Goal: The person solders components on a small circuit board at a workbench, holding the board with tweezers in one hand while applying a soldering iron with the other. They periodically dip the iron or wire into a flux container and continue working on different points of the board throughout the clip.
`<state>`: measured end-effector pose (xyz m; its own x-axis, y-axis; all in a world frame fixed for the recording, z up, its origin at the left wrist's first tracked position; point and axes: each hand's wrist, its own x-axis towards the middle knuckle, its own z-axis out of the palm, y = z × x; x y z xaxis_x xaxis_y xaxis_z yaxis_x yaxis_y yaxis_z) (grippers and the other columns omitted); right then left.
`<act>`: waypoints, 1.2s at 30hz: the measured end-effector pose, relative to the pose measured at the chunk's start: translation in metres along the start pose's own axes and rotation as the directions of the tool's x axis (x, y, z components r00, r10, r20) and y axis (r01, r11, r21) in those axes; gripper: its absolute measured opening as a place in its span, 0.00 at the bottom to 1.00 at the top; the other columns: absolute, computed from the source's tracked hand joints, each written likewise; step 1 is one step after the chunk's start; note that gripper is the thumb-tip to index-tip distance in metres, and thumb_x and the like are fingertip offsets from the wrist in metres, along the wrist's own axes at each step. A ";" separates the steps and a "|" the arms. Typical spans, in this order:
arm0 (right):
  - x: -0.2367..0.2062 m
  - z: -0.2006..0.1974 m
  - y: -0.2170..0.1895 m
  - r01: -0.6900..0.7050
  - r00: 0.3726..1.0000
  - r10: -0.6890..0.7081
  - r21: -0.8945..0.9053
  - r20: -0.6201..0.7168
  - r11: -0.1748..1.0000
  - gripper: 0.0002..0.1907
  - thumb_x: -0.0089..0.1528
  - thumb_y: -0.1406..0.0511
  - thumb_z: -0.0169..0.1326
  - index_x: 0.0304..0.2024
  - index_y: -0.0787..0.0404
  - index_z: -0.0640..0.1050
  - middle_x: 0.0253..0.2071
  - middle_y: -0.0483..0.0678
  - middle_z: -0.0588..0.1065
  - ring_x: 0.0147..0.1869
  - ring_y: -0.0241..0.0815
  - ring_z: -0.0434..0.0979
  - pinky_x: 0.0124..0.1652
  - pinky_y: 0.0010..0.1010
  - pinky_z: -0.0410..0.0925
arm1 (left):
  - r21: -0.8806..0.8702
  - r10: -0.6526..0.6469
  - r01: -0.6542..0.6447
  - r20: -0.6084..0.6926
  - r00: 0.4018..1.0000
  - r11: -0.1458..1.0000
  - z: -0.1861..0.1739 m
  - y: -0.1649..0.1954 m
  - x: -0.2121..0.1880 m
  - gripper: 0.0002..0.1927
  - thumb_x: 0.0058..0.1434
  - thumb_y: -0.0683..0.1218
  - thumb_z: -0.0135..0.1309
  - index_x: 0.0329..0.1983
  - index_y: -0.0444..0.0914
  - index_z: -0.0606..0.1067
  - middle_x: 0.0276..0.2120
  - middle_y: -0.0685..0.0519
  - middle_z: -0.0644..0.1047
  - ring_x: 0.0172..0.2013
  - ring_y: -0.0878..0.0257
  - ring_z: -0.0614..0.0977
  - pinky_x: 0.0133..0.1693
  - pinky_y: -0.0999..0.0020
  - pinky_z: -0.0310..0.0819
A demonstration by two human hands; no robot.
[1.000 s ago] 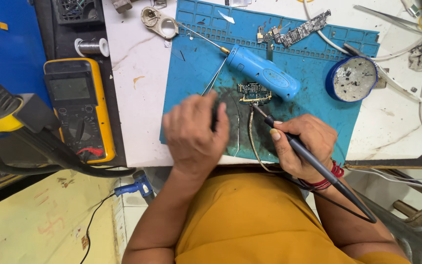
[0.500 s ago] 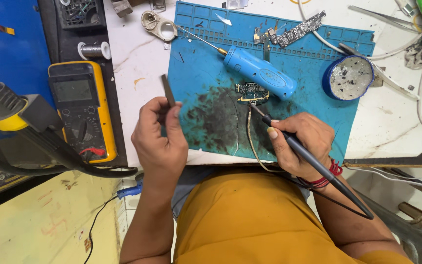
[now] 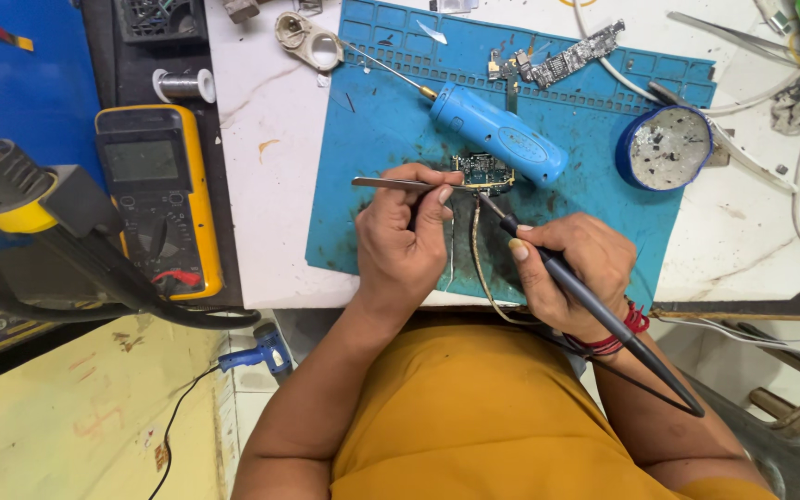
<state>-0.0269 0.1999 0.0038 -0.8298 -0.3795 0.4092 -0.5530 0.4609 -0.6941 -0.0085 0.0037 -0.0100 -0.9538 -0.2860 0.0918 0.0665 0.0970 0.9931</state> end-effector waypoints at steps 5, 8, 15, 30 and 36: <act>-0.003 0.001 -0.001 0.036 0.999 -0.036 -0.057 -0.007 0.998 0.09 0.59 0.72 0.66 0.36 0.65 0.77 0.32 0.53 0.79 0.31 0.47 0.79 0.33 0.33 0.69 | 0.026 -0.002 0.002 -0.002 1.000 1.000 0.001 0.000 0.001 0.05 0.73 0.35 0.51 0.50 0.35 0.70 0.43 0.50 0.84 0.34 0.69 0.83 0.37 0.74 0.80; -0.005 0.001 -0.002 0.043 0.999 -0.044 -0.067 -0.002 0.997 0.08 0.57 0.73 0.67 0.35 0.66 0.79 0.30 0.52 0.78 0.29 0.46 0.79 0.31 0.33 0.68 | 0.014 0.004 -0.004 -0.003 1.000 1.000 0.001 -0.001 0.001 0.05 0.73 0.35 0.51 0.50 0.35 0.70 0.44 0.50 0.84 0.36 0.69 0.83 0.38 0.74 0.81; 0.004 -0.002 -0.007 0.074 0.997 -0.072 -0.087 0.034 0.993 0.08 0.57 0.74 0.66 0.36 0.65 0.79 0.30 0.52 0.78 0.32 0.48 0.79 0.33 0.35 0.69 | 0.032 0.048 -0.048 -0.009 0.999 0.998 0.003 -0.001 0.000 0.06 0.74 0.36 0.50 0.51 0.36 0.70 0.43 0.50 0.83 0.38 0.68 0.84 0.38 0.74 0.81; 0.011 -0.012 -0.025 -0.053 0.995 0.064 -0.128 0.079 0.990 0.07 0.60 0.71 0.68 0.36 0.65 0.80 0.32 0.53 0.79 0.31 0.48 0.78 0.33 0.33 0.68 | 0.064 0.081 -0.081 -0.002 0.997 0.995 0.004 0.001 0.000 0.07 0.73 0.35 0.50 0.51 0.37 0.69 0.43 0.49 0.83 0.43 0.63 0.87 0.43 0.70 0.82; -0.002 -0.009 -0.020 -0.056 0.998 0.058 -0.100 0.017 0.993 0.06 0.60 0.72 0.66 0.37 0.65 0.79 0.31 0.53 0.78 0.29 0.46 0.77 0.32 0.32 0.67 | 0.063 0.090 -0.090 0.003 0.996 0.994 0.004 0.002 -0.001 0.08 0.73 0.35 0.50 0.51 0.37 0.69 0.44 0.49 0.83 0.45 0.61 0.88 0.45 0.70 0.83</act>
<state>-0.0145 0.1985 0.0225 -0.8592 -0.3655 0.3582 -0.5103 0.5593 -0.6534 -0.0091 0.0080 -0.0085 -0.9448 -0.2734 0.1805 0.1335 0.1821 0.9742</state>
